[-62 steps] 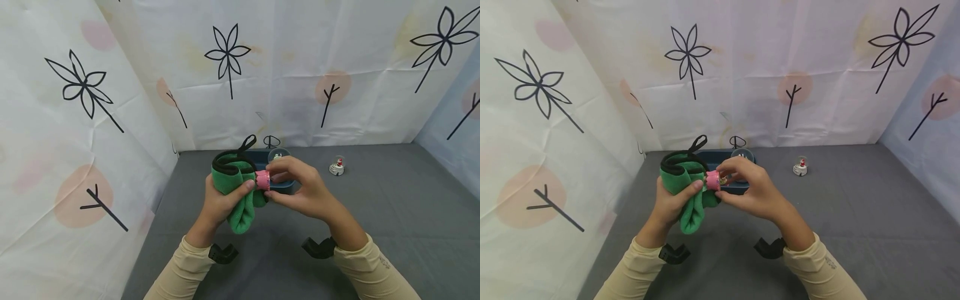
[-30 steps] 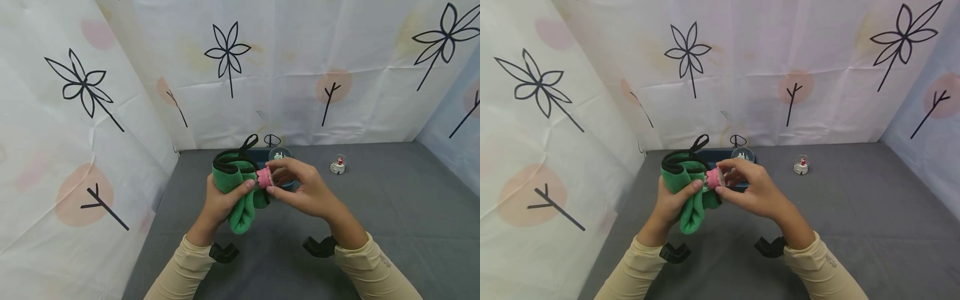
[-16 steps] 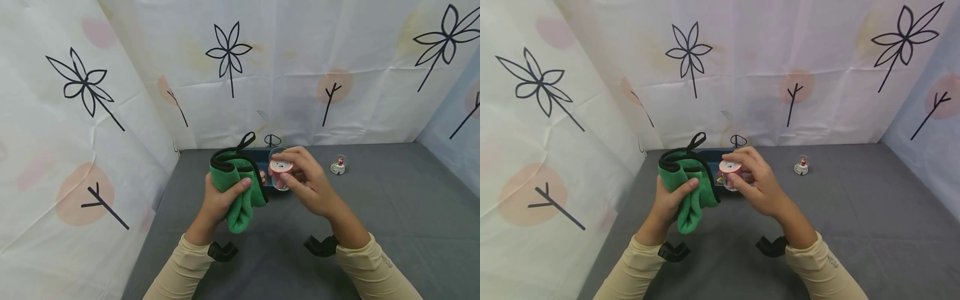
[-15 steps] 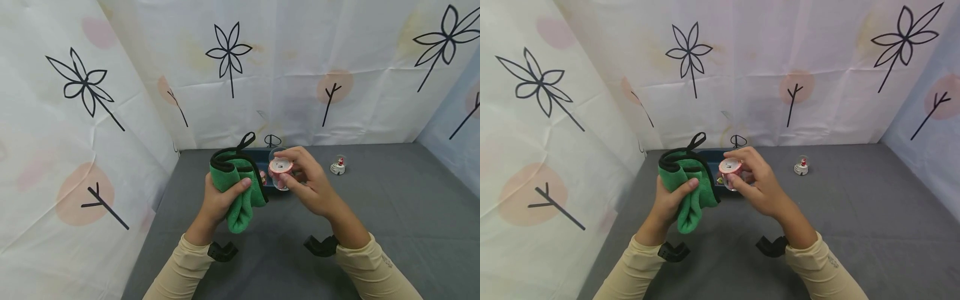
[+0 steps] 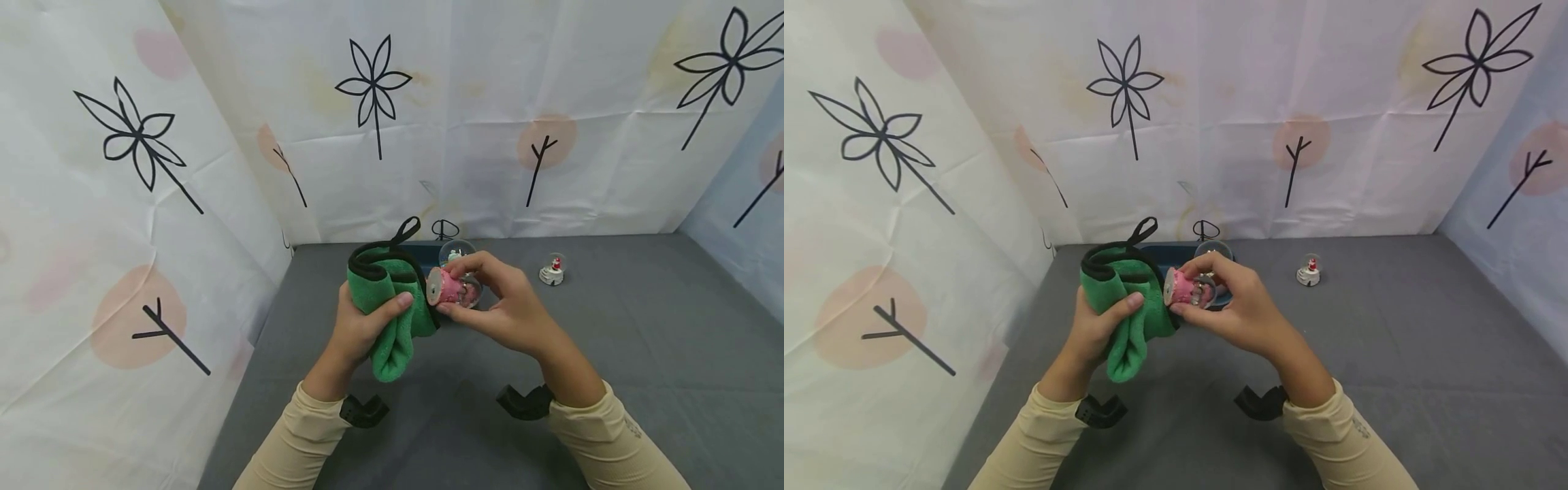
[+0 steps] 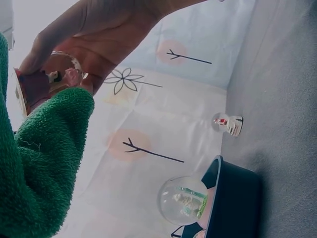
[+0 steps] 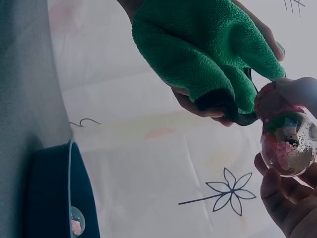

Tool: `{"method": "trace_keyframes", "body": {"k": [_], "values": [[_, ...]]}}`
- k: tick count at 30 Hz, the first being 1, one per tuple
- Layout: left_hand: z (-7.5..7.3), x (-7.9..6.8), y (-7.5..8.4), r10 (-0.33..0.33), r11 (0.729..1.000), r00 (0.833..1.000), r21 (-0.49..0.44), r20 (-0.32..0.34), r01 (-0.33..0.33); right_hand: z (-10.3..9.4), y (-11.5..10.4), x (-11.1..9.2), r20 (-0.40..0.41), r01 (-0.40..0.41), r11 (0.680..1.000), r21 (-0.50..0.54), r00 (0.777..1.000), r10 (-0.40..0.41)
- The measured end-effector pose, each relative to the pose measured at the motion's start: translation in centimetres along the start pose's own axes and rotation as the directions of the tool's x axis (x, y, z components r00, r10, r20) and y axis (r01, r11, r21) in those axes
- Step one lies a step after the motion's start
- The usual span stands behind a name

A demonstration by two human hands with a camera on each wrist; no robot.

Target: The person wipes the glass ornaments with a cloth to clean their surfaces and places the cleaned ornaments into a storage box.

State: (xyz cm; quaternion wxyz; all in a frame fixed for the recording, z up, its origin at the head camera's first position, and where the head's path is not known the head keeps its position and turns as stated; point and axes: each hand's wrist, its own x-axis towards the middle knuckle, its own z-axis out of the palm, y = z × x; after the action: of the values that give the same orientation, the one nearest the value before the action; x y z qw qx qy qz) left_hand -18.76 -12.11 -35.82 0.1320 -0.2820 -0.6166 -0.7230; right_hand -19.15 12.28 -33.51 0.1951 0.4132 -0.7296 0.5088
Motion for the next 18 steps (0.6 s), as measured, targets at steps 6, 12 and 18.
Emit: {"method": "trace_keyframes", "body": {"k": [6, 12, 18], "values": [[0.07, -0.05, -0.03, -0.037, 0.999, 0.999, 0.028, 0.007, 0.037, 0.13, 0.06, 0.27, 0.015, 0.062, 0.998, -0.015, 0.998, -0.062], [0.14, -0.07, -0.15, -0.051, 0.999, 0.998, 0.009, 0.028, 0.050, 0.20, 0.14, 0.25, 0.032, 0.067, 0.997, -0.040, 0.997, -0.065], [0.12, -0.12, -0.31, -0.058, 0.998, 0.997, 0.001, 0.045, 0.058, 0.21, 0.26, 0.03, 0.071, 0.078, 0.997, -0.019, 0.995, -0.076]]}}
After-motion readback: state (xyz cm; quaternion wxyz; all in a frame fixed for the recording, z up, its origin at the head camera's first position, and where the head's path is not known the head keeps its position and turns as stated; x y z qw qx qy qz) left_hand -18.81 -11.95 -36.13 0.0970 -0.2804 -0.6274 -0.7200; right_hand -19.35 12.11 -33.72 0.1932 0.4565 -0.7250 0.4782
